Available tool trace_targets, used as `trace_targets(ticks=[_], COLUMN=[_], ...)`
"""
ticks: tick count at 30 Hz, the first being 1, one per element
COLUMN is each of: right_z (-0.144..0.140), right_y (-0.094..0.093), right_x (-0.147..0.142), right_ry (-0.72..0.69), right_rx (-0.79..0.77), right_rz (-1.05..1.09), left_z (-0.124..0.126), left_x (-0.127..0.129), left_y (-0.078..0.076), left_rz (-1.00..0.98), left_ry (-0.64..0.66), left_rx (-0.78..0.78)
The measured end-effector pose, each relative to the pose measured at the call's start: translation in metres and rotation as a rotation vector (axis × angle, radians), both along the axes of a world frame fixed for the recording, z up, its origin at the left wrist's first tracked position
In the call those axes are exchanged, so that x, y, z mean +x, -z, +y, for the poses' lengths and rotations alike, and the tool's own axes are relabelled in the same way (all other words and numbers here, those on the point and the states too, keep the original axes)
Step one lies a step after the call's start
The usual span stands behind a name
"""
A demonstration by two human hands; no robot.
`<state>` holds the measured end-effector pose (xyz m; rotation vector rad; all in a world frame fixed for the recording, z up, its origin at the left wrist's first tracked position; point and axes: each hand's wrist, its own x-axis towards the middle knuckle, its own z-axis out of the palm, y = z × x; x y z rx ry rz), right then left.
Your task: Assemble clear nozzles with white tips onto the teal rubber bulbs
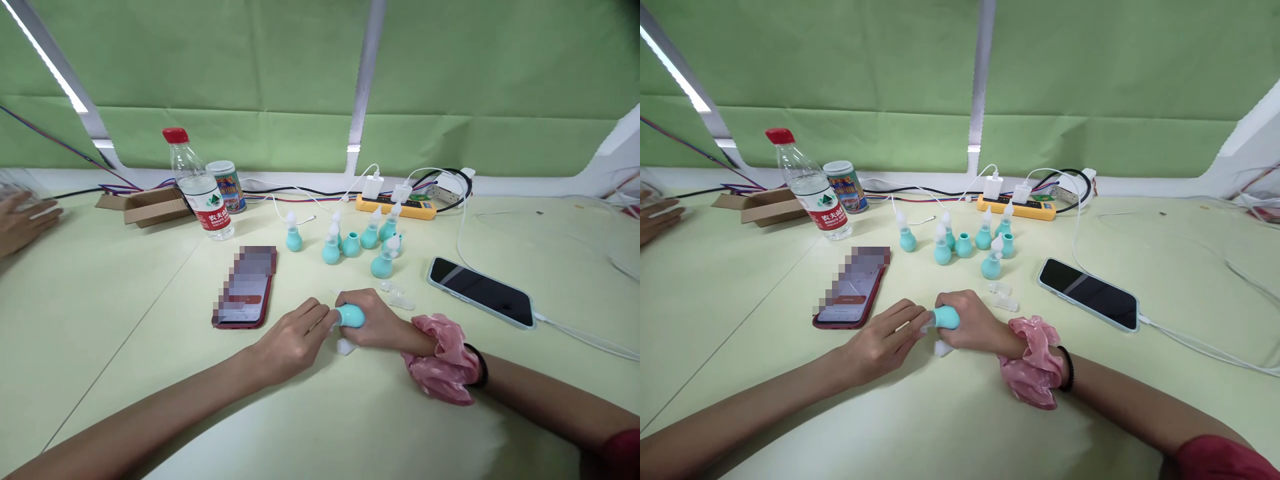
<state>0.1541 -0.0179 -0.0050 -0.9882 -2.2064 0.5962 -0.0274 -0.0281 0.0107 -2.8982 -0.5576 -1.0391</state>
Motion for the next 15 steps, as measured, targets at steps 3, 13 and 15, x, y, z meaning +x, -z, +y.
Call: trace_targets(ticks=[3,13,15], right_z=[0.000,-0.005,-0.002], right_y=[0.001,-0.019,-0.022], right_x=[0.000,0.002,0.006], right_ry=[-0.011,-0.085,-0.076], right_rx=[-0.001,0.101,0.122], right_rz=[0.031,0.104,0.091], left_z=[0.000,-0.001,0.003], left_x=[0.000,-0.004,-0.007], left_y=[-0.001,-0.026,-0.026], left_rz=[-0.004,-0.456,-0.574], left_ry=[0.037,-0.068,-0.145], left_rx=[-0.004,-0.646,-0.694])
